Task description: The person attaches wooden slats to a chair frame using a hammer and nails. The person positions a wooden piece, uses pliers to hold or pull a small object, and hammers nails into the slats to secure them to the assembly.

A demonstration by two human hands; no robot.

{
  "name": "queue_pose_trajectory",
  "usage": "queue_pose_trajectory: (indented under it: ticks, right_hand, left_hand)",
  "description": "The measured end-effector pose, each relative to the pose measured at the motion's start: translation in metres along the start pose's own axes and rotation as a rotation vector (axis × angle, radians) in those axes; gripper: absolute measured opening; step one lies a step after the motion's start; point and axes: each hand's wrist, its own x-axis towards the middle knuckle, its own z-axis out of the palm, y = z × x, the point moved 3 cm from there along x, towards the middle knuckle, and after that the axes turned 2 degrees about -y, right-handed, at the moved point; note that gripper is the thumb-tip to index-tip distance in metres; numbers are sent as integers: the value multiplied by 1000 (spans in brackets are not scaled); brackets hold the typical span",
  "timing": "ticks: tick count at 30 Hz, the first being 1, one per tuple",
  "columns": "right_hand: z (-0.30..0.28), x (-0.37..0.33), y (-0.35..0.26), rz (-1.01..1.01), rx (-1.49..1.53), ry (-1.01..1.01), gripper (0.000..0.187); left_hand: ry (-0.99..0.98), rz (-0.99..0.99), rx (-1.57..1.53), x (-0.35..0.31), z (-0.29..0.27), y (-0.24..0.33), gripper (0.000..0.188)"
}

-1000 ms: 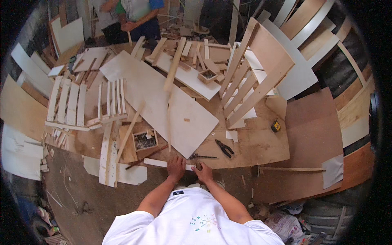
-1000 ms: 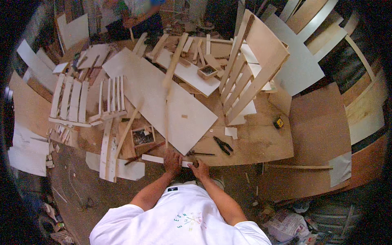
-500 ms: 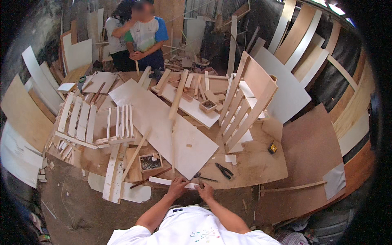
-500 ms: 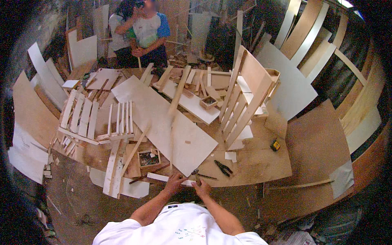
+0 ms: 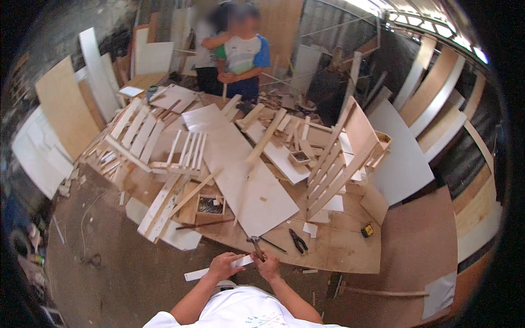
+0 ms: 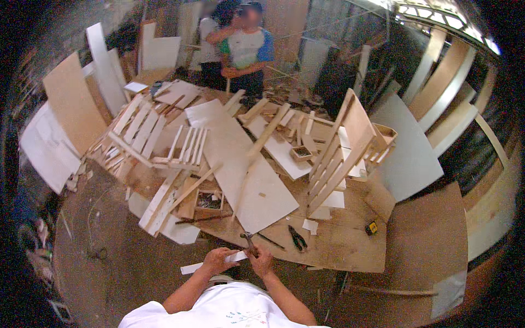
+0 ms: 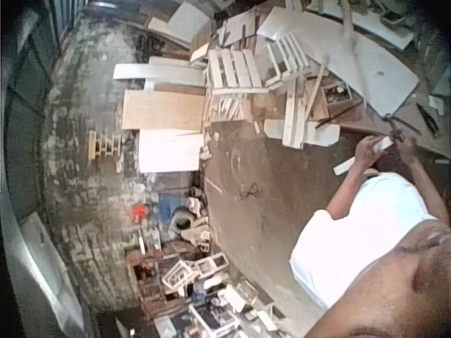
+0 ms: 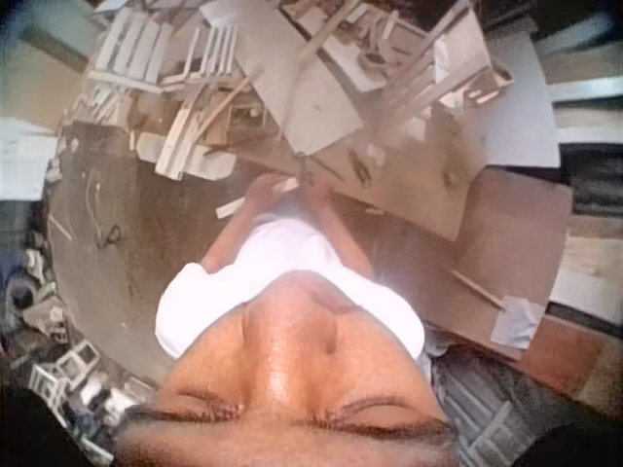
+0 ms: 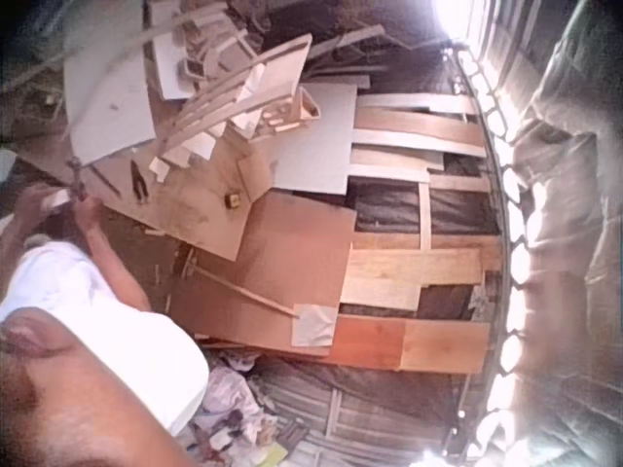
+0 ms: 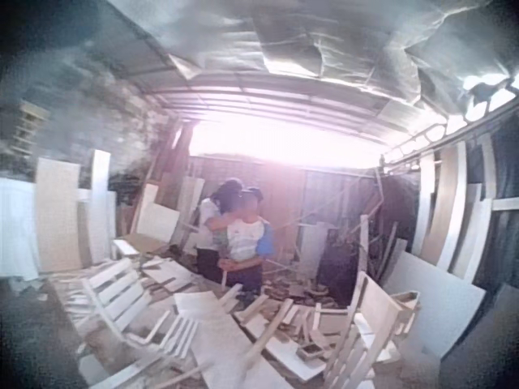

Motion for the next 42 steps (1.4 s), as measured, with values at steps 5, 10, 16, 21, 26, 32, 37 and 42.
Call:
queue_pose_trajectory:
  ticks: [5,10,16,21,26,32,37,42]
  right_hand:
    - [14,-43,-20,-70,119,-88,27]
    - [34,-68,-44,-42,165,-186,25]
    - [71,-86,-85,-105,193,-207,24]
    - [101,-86,-131,-162,174,-127,20]
    - [182,-77,-168,-327,224,-110,18]
    - [269,-57,-236,-334,235,-52,16]
    - [291,-28,-255,-288,172,126,22]
    - [300,21,-257,-188,138,306,27]
  left_hand:
    - [-64,-292,-226,-88,12,6,56]
    - [-87,-588,-196,-158,-11,25,52]
    - [-13,-701,-217,-202,-37,10,49]
    - [32,-696,-282,-221,-65,-34,51]
    - [103,-591,-245,-258,-121,-100,52]
    - [31,-533,-344,-273,-216,-159,50]
    - [-66,-570,-302,-273,-237,-221,42]
    - [11,-504,-587,-247,-230,-265,33]
